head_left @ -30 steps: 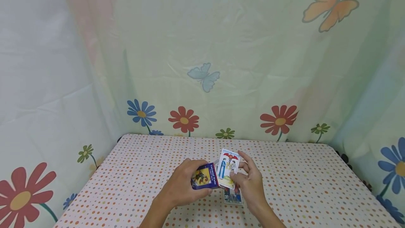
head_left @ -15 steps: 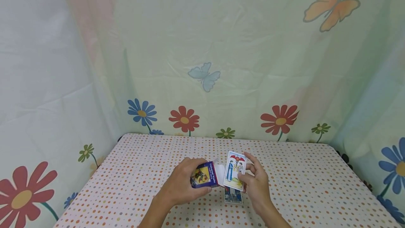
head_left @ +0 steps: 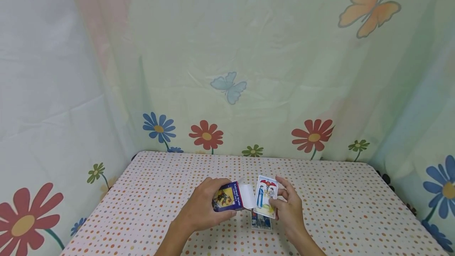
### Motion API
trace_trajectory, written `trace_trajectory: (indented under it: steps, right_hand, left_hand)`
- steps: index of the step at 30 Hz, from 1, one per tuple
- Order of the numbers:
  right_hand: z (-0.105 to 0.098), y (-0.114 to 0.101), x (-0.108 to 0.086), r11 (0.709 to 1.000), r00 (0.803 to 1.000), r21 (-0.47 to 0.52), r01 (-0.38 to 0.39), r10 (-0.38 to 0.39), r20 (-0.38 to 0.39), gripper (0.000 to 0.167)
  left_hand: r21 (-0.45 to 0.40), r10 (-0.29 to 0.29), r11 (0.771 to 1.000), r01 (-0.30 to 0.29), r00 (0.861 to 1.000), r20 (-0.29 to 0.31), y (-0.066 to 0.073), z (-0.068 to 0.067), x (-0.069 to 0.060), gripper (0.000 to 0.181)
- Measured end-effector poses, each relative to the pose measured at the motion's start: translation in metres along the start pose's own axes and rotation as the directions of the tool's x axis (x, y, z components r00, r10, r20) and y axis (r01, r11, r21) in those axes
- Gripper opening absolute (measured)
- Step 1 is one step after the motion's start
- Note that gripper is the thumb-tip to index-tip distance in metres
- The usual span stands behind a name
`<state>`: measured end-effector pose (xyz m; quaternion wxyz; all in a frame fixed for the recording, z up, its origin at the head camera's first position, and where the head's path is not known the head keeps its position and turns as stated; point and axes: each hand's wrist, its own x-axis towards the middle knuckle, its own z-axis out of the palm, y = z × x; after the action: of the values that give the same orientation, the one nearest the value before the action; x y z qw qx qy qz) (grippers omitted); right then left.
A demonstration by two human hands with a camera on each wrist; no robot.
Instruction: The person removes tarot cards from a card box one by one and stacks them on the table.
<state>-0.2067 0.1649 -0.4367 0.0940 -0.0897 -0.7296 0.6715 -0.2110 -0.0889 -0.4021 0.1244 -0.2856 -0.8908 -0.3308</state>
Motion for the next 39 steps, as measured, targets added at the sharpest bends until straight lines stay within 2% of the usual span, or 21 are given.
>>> trace_trajectory:
  steps: [6, 14, 18, 23, 34, 39]
  right_hand:
    - [0.000, 0.007, 0.003, 0.999, 0.999, -0.029, -0.036, 0.037, 0.017, 0.071]
    - [0.002, 0.017, 0.008, 0.990, 0.995, -0.121, -0.076, 0.083, 0.048, 0.074]
    - [0.003, 0.020, 0.008, 0.979, 0.995, -0.195, -0.055, 0.071, 0.073, 0.075]
    - [0.005, 0.023, 0.010, 0.955, 0.996, -0.293, -0.043, 0.064, 0.064, 0.072]
    - [0.008, 0.031, 0.013, 0.928, 0.995, -0.373, -0.012, 0.047, 0.084, 0.070]
    - [0.010, 0.031, 0.014, 0.902, 0.994, -0.430, 0.024, 0.023, 0.103, 0.066]
  left_hand:
    - [-0.007, -0.001, 1.000, 0.001, 1.000, 0.001, 0.000, 0.000, -0.001, 0.073]
    - [0.002, -0.010, 1.000, 0.010, 1.000, -0.002, 0.000, -0.002, -0.001, 0.072]
    - [0.000, -0.014, 1.000, 0.014, 1.000, -0.004, 0.000, -0.002, -0.001, 0.072]
    - [0.005, -0.022, 1.000, 0.022, 1.000, -0.003, 0.001, -0.003, -0.001, 0.071]
    - [-0.007, -0.025, 1.000, 0.025, 1.000, 0.001, 0.001, -0.004, 0.000, 0.073]
    - [-0.004, -0.023, 1.000, 0.023, 1.000, -0.002, 0.001, -0.005, 0.000, 0.072]
